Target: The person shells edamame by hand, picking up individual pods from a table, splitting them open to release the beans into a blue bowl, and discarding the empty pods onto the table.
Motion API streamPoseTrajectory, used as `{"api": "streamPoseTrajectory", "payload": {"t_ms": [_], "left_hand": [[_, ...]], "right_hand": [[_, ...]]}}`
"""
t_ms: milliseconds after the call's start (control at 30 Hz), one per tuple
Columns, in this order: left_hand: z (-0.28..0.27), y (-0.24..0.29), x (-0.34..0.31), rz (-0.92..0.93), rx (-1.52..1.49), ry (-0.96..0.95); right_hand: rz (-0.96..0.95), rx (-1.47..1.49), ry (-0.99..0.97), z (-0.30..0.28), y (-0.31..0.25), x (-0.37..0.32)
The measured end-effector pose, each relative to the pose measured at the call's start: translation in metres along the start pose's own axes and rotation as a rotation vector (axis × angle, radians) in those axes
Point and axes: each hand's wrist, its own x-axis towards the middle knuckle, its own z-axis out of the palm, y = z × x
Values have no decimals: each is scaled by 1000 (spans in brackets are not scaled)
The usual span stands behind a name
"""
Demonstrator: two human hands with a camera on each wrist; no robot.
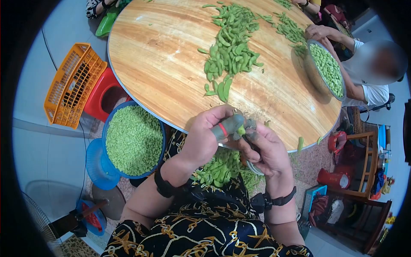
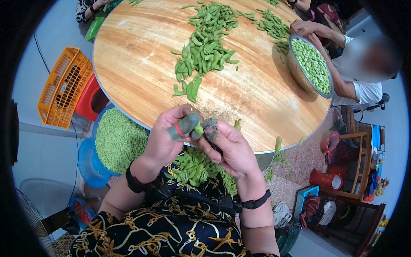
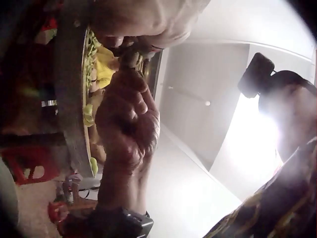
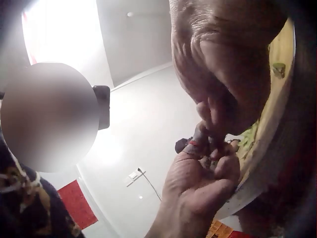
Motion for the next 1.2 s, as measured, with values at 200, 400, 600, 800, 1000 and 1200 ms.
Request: {"api": "streamPoseTrajectory", "payload": {"t_ms": [200, 400, 600, 800, 1000, 1200], "left_hand": [[4, -1, -3, -72, 48, 67], [8, 5, -5, 80, 221, 53], [-7, 10, -6, 85, 365, -8], [-18, 19, -8, -57, 201, -85], [-19, 24, -7, -69, 205, 23], [-15, 16, -5, -48, 194, 64]], "right_hand": [[-193, -499, 195, 10, 9, 4], [-195, -492, 277, 12, 8, 9], [-111, -217, 149, 11, 4, 14], [-70, -119, 115, 12, 7, 18], [-504, -818, 218, 10, 12, 25], [-592, -1169, 409, 29, 11, 22]]}}
